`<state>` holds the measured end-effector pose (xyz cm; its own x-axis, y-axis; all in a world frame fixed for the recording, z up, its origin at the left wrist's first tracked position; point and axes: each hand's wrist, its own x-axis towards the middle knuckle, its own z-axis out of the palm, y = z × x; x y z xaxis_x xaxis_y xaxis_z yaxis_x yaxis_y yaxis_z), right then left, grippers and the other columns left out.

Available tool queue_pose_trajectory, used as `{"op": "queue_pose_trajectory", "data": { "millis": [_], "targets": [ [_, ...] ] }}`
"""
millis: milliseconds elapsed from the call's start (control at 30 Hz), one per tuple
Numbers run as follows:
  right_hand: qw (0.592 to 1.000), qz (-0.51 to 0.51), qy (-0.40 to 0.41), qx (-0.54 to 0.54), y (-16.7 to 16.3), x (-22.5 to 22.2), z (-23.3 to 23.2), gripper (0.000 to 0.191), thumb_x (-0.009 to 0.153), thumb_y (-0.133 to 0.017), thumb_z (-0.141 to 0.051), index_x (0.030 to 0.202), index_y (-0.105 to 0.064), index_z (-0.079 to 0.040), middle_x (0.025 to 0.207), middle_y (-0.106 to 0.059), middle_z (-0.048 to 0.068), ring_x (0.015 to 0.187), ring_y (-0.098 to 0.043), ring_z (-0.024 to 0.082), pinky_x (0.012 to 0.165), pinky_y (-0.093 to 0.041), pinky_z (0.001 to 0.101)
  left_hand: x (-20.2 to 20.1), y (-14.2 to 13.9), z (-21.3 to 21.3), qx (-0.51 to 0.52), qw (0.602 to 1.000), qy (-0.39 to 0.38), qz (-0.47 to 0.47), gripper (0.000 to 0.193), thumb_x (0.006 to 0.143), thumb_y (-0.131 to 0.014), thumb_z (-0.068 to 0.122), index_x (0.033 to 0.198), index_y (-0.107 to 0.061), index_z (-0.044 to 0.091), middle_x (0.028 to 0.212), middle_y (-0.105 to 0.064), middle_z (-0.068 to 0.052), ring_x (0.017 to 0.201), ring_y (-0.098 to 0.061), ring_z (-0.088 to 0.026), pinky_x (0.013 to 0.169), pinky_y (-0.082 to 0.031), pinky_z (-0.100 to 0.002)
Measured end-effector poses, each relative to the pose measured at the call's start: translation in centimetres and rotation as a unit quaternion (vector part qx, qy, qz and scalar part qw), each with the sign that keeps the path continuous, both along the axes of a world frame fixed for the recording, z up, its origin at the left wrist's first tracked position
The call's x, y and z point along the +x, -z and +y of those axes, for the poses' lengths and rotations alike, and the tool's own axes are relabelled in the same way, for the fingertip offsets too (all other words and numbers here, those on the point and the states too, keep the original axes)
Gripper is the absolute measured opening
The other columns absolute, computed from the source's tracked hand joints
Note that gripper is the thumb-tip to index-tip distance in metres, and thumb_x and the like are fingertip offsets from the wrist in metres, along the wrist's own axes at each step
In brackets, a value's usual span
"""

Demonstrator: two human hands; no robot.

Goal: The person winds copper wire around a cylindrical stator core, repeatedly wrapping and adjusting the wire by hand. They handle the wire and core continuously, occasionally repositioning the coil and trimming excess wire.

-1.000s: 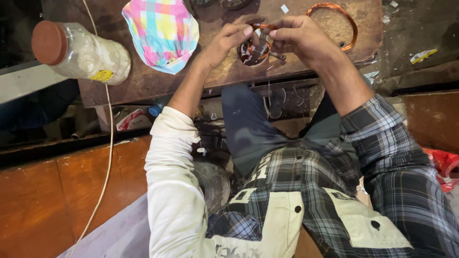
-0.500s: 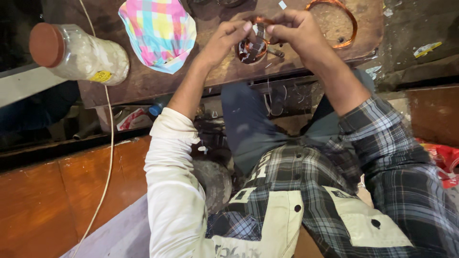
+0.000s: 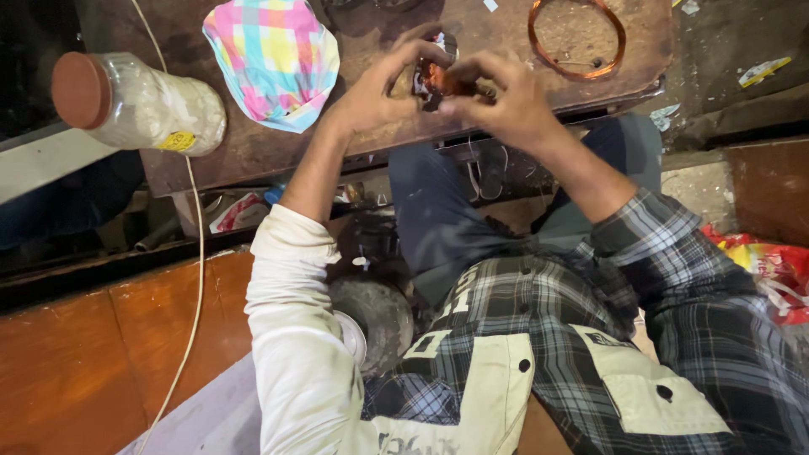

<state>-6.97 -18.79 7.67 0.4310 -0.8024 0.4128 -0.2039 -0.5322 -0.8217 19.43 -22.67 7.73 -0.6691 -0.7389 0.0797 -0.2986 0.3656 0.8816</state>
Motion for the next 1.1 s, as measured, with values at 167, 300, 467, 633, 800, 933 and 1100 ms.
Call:
{"op": "queue_pose_trajectory", "data": {
  "millis": [167, 300, 467, 633, 800, 933, 1100],
  "targets": [
    [0.990, -0.009, 0.021, 0.142, 0.2, 0.9, 1.1, 0.037, 0.090, -0.070, -0.025, 0.120, -0.064, -0.006, 0.112, -0.067, 0.004, 0.099, -0.068, 0.011, 0.082, -0.060, 0.0314, -0.7, -0.7, 1.4, -0.026, 0.999, -0.039, -0.017, 0.060, 0.084, -0.072, 0.009, 0.142, -0.059, 0.014, 0.168, -0.035, -0.016, 0.159, -0.034, -0.033, 0.134, -0.031, -0.047],
    [0.995, 0.074, 0.047, -0.041, 1.1, 0.4, -0.2, 0.015, 0.097, -0.073, -0.010, 0.110, -0.076, -0.002, 0.093, -0.074, 0.008, 0.089, -0.065, 0.021, 0.079, -0.052, 0.0360, -1.7, -0.5, 1.5, -0.085, 0.995, -0.058, -0.007, 0.038, 0.093, -0.083, 0.014, 0.127, -0.069, 0.010, 0.163, -0.039, -0.017, 0.155, -0.036, -0.033, 0.128, -0.034, -0.047],
    [0.954, -0.083, -0.040, 0.286, 1.9, -1.2, -2.5, 0.016, 0.099, -0.069, -0.017, 0.107, -0.070, -0.003, 0.091, -0.071, 0.000, 0.080, -0.067, 0.006, 0.067, -0.058, 0.0234, -1.6, 0.9, 0.2, -0.005, 0.995, -0.091, 0.046, 0.019, 0.101, -0.072, 0.019, 0.112, -0.073, 0.003, 0.150, -0.057, -0.011, 0.136, -0.057, -0.022, 0.111, -0.048, -0.035],
    [0.919, -0.176, -0.110, 0.337, 2.9, -1.4, -3.9, 0.017, 0.103, -0.069, -0.016, 0.112, -0.068, -0.001, 0.099, -0.071, 0.001, 0.089, -0.065, 0.008, 0.079, -0.054, 0.0241, -1.1, 2.2, -1.2, 0.166, 0.966, -0.108, 0.167, 0.021, 0.102, -0.072, 0.019, 0.105, -0.074, -0.002, 0.130, -0.064, -0.006, 0.117, -0.060, -0.015, 0.101, -0.047, -0.032],
    [0.899, -0.232, -0.112, 0.355, 3.6, -1.1, -4.6, 0.015, 0.105, -0.068, -0.017, 0.111, -0.069, -0.003, 0.101, -0.071, 0.002, 0.093, -0.065, 0.009, 0.088, -0.053, 0.0256, -1.2, 2.2, -1.7, 0.232, 0.953, -0.089, 0.173, 0.026, 0.090, -0.078, 0.014, 0.114, -0.069, 0.008, 0.103, -0.069, 0.004, 0.098, -0.064, -0.007, 0.088, -0.052, -0.025],
    [0.899, -0.241, -0.115, 0.348, 4.0, -0.7, -4.8, 0.015, 0.104, -0.069, -0.017, 0.110, -0.068, -0.003, 0.099, -0.070, 0.001, 0.092, -0.065, 0.009, 0.087, -0.053, 0.0262, -2.4, 2.7, -2.2, 0.106, 0.974, -0.160, 0.118, 0.014, 0.099, -0.080, 0.012, 0.103, -0.071, 0.002, 0.094, -0.068, 0.002, 0.086, -0.062, -0.005, 0.075, -0.051, -0.023],
    [0.907, -0.238, -0.067, 0.340, 4.5, -0.4, -4.8, 0.013, 0.105, -0.070, -0.017, 0.106, -0.070, -0.004, 0.093, -0.069, 0.000, 0.085, -0.063, 0.008, 0.080, -0.051, 0.0251, -2.7, 3.4, -2.6, 0.096, 0.959, -0.217, 0.154, 0.010, 0.098, -0.077, 0.011, 0.103, -0.076, 0.002, 0.088, -0.072, 0.002, 0.080, -0.063, -0.005, 0.072, -0.051, -0.023]
  ]
}}
